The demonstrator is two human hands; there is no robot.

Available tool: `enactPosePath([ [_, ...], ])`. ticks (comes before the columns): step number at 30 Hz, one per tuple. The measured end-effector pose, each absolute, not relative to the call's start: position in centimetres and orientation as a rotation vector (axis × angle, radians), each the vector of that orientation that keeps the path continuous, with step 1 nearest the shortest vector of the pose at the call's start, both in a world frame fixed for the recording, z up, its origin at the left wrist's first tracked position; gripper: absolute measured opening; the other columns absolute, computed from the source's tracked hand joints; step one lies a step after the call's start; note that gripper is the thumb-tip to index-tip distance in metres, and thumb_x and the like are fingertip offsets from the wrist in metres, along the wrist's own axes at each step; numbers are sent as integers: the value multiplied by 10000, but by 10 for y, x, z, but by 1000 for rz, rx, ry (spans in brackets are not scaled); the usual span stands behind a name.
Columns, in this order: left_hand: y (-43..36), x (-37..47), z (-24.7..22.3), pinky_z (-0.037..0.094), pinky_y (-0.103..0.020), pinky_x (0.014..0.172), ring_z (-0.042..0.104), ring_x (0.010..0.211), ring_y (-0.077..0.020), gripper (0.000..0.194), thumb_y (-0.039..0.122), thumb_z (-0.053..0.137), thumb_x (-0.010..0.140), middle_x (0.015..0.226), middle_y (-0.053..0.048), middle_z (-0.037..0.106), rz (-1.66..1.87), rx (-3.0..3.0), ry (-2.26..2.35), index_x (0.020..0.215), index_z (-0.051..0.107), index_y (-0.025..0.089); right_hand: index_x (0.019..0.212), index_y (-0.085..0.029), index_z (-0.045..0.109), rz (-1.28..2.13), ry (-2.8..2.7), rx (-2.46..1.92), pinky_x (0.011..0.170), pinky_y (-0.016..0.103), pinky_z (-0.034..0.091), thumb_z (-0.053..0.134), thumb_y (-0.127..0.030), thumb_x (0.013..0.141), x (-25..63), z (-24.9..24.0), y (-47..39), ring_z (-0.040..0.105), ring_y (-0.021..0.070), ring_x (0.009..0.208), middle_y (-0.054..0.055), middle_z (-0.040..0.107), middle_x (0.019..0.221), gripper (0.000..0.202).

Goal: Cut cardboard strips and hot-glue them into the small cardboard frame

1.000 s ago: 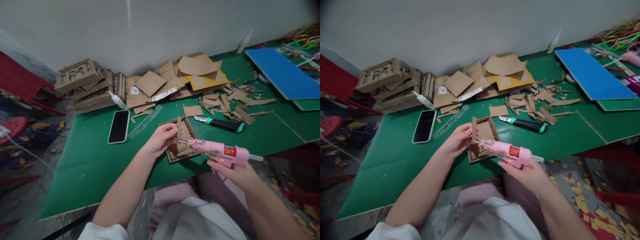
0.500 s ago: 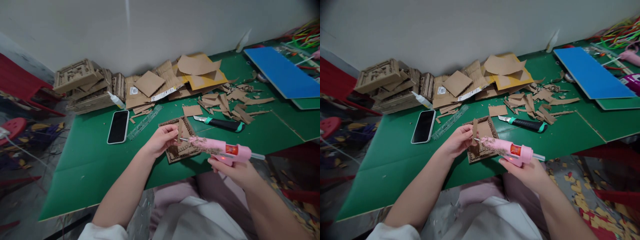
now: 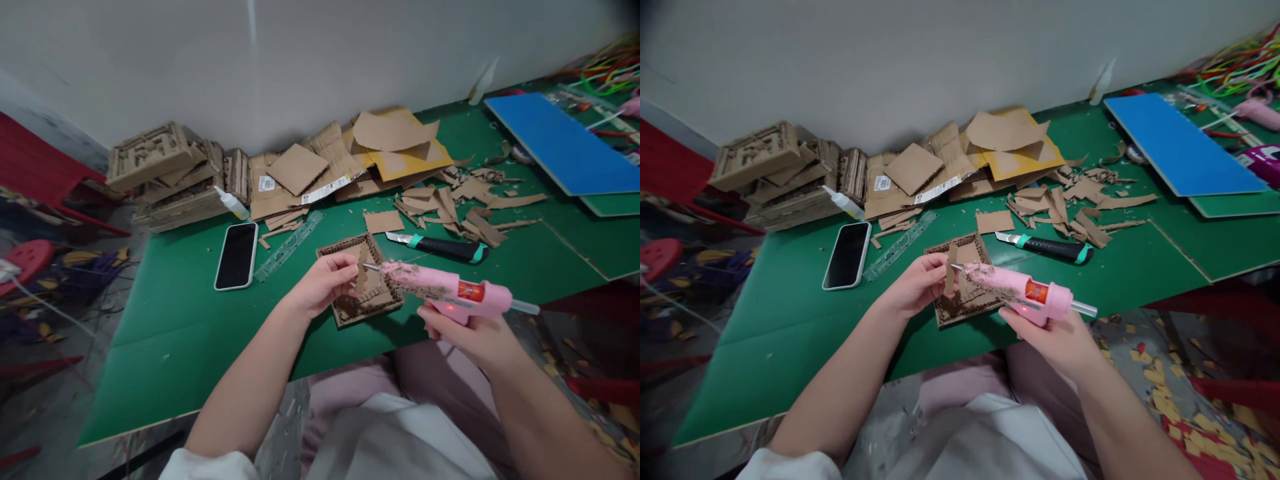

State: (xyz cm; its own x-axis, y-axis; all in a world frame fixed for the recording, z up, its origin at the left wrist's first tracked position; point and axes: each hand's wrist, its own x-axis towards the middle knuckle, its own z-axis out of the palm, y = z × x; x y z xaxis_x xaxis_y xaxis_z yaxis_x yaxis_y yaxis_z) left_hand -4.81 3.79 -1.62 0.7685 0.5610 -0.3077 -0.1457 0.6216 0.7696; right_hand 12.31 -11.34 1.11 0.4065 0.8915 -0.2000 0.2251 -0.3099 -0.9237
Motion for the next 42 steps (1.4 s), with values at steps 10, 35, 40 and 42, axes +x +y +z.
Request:
enactPosePath([
  [10,37,-48,-13,513,-168,497,627,553,-97,307,330,799,601,647,-1,637,376,854,562,711,600,124,596,-206,585,874,-921,-1778,442,238,420,649,-351,684,120,16,-108,494,127,487,-7,546,497,182],
  [35,37,-50,-15,533,-194,513,641,563,-112,300,323,801,599,675,1,645,370,873,560,729,611,131,570,-203,572,849,-859,-1821,441,238,423,661,-347,677,122,17,-110,514,126,475,-14,548,489,200],
  [40,37,-50,-15,539,-186,516,640,562,-103,250,296,789,626,673,-1,655,384,854,520,725,626,134,571,-209,565,852,-866,-1831,455,246,429,656,-346,682,122,18,-111,518,133,484,-14,543,489,199],
  [42,37,-50,-15,542,-186,520,642,563,-103,236,286,785,632,676,-5,661,388,845,509,728,631,135,574,-210,565,848,-878,-1819,463,250,439,656,-355,682,122,17,-112,520,137,491,-12,546,496,202],
])
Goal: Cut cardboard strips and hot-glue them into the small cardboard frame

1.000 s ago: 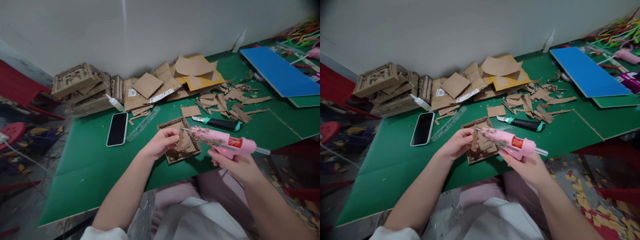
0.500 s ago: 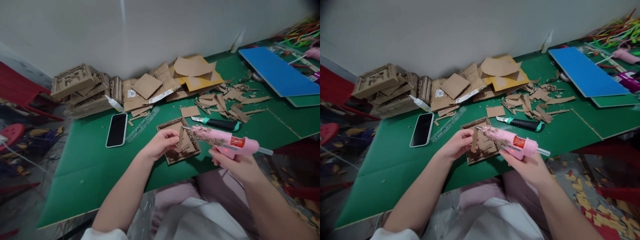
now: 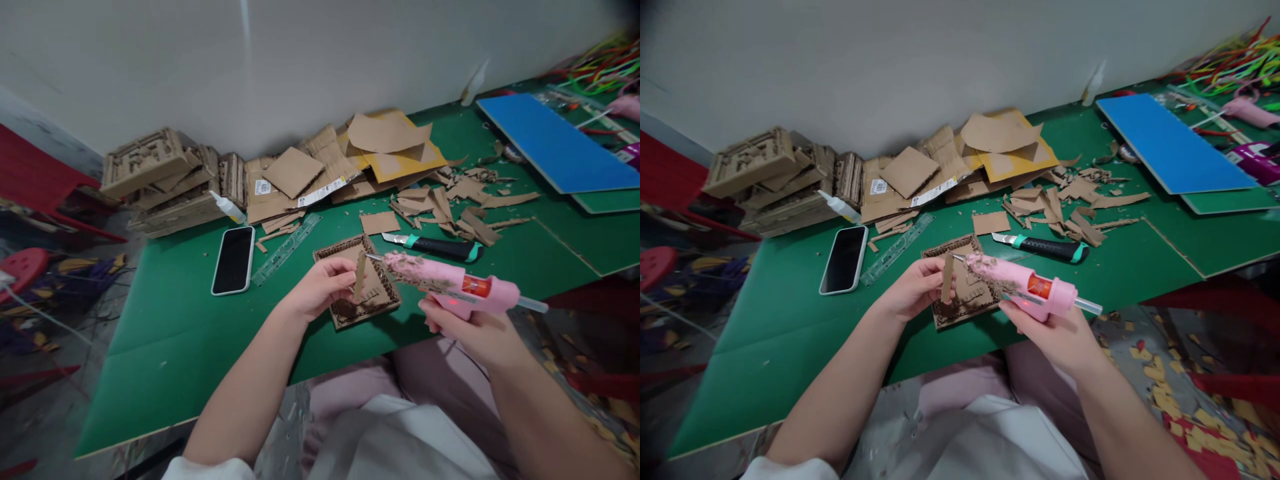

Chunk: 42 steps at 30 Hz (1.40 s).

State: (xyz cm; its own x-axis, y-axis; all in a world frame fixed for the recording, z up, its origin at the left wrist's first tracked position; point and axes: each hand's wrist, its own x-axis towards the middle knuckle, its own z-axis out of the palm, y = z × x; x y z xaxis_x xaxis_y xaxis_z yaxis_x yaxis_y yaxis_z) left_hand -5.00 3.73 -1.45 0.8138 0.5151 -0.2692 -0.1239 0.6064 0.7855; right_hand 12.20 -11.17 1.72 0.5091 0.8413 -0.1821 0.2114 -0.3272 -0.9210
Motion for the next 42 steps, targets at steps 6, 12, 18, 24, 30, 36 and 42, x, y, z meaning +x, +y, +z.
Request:
enactPosePath([
  [6,37,-50,-13,537,-187,497,641,556,-111,251,283,801,607,660,-8,664,407,820,529,715,633,131,587,-210,571,853,-906,-1772,503,251,467,655,-342,684,123,15,-112,535,139,515,-7,552,511,184],
  [12,37,-48,-12,546,-201,492,641,551,-115,297,292,827,555,668,-7,667,422,808,569,697,630,121,580,-204,582,844,-914,-1750,562,267,504,667,-387,674,121,13,-114,594,165,578,0,578,522,223],
  [18,38,-48,-12,547,-197,510,643,552,-111,308,301,829,552,660,-3,670,430,809,579,702,626,124,550,-211,574,824,-947,-1798,614,278,513,666,-387,664,122,10,-119,612,174,608,-2,584,529,229],
  [24,37,-49,-13,541,-197,516,641,556,-114,329,318,823,561,641,-9,666,429,825,595,723,610,127,516,-217,557,830,-991,-1801,616,283,525,660,-382,669,122,11,-122,605,169,572,-11,554,482,248],
  [30,37,-48,-14,538,-197,515,633,542,-109,338,322,824,558,614,14,634,433,829,601,716,599,125,544,-216,578,823,-958,-1745,602,295,538,671,-381,652,117,13,-122,616,180,569,11,618,543,218],
  [36,37,-49,-13,542,-194,510,647,563,-117,329,316,826,555,663,-8,670,426,823,575,717,613,124,530,-218,572,777,-945,-1742,576,272,528,662,-366,673,118,16,-118,603,163,552,-8,577,495,225],
  [42,37,-49,-13,548,-193,536,648,564,-107,296,308,812,584,669,0,669,422,833,568,714,615,130,546,-224,572,814,-919,-1750,617,276,540,656,-341,683,116,15,-118,633,173,620,-9,597,532,198],
])
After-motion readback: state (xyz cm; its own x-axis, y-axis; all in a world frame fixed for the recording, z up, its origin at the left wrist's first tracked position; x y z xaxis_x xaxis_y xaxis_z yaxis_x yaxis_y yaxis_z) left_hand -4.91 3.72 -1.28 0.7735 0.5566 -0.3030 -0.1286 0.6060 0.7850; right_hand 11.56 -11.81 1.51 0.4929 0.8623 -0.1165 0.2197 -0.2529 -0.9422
